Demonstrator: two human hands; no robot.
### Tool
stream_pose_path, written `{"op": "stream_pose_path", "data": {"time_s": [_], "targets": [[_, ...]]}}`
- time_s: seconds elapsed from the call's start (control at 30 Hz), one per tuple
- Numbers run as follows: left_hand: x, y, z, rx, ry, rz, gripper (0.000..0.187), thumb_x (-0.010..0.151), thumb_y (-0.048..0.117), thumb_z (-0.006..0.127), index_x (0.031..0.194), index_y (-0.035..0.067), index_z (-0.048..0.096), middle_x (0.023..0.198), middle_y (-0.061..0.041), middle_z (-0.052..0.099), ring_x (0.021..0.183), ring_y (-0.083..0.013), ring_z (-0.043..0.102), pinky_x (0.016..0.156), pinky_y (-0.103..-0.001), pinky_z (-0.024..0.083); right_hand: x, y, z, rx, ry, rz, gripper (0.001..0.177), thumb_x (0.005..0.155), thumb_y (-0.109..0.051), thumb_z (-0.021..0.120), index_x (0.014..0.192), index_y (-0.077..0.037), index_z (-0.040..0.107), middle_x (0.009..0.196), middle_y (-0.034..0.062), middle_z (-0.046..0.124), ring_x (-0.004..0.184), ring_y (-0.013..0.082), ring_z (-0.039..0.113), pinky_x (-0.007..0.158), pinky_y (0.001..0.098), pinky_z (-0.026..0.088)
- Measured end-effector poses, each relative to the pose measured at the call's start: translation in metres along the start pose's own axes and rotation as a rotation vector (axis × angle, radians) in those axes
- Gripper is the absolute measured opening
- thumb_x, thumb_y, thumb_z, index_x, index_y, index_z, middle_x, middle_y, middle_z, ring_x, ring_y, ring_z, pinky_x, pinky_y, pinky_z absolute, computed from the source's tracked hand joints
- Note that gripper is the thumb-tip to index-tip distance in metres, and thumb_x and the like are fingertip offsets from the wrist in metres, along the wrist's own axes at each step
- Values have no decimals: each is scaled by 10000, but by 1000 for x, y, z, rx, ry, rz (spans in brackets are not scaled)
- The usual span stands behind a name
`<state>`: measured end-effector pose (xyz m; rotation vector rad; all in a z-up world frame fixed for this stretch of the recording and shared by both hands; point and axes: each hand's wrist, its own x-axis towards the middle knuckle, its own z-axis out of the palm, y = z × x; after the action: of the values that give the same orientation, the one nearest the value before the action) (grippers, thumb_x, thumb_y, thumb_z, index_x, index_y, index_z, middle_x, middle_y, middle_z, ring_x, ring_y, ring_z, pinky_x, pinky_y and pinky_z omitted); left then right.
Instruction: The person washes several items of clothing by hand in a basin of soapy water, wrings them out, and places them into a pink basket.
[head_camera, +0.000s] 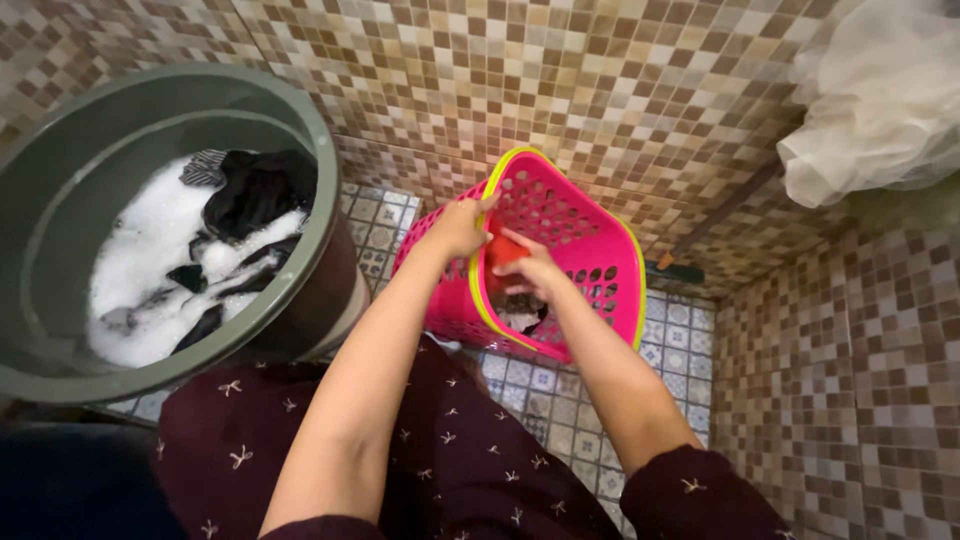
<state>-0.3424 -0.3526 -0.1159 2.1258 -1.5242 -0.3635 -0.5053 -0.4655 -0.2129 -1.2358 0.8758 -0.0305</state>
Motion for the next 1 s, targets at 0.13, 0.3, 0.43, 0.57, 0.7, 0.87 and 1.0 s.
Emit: {"op": "stream_pose_path", "data": {"time_s": [0.13, 0.3, 0.43, 0.57, 0.7, 0.87, 1.0], "targets": [[1, 3, -2, 7, 23, 23, 825, 683, 156, 869, 1443, 148, 548, 1081, -292, 686, 1063, -412, 676, 944, -468, 513, 34, 5, 3, -114, -9, -141, 595, 817, 15, 658, 1371, -201, 640, 1033, 22, 746, 815, 196, 740, 605, 410, 533], [-3, 9, -7, -107, -16, -71, 741, 746, 161, 799, 1450, 170, 569, 1066, -260, 717, 1048, -362, 716, 950, -448, 538, 43, -9, -4, -340, 268, -439, 262, 818, 16, 628, 1007, -94, 773, 800, 78, 760, 709, 210, 727, 629, 369, 554], [-8, 4, -19, -191, 71, 26, 655, 795, 184, 795, 1423, 170, 612, 1082, -265, 711, 1057, -379, 700, 952, -455, 528, 1, -68, 12, -576, 597, -961, 120, 761, 16, 617, 763, -35, 726, 721, 130, 712, 655, 222, 706, 611, 352, 542], [-20, -24, -77, -170, 290, 54, 506, 838, 204, 784, 1320, 94, 677, 1106, -270, 704, 1049, -410, 681, 917, -460, 537, -42, -161, 58, -620, 557, -1179, 118, 877, -21, 675, 771, 20, 642, 695, 167, 641, 627, 260, 641, 619, 362, 493], [-58, -66, -156, -247, 575, -22, 285, 862, 182, 728, 1103, 35, 766, 1008, -210, 761, 931, -323, 765, 829, -399, 589, -40, -210, 142, -568, 337, -1278, 58, 787, -4, 643, 787, -25, 697, 709, 113, 689, 626, 191, 669, 600, 320, 513], [-118, -114, -230, -529, 780, -448, 222, 914, 228, 691, 936, 24, 777, 790, -126, 777, 705, -305, 757, 679, -389, 595, -4, -239, 282, -667, -60, -1148, 93, 801, -40, 672, 848, -45, 752, 702, 111, 713, 628, 174, 671, 612, 318, 530], [-181, -180, -264, -225, 988, -542, 233, 908, 258, 701, 846, 53, 791, 768, -124, 763, 749, -297, 767, 744, -407, 591, 55, -233, 391, -732, -268, -1154, 123, 758, -51, 697, 865, -46, 757, 737, 126, 737, 693, 169, 723, 686, 313, 569]]}}
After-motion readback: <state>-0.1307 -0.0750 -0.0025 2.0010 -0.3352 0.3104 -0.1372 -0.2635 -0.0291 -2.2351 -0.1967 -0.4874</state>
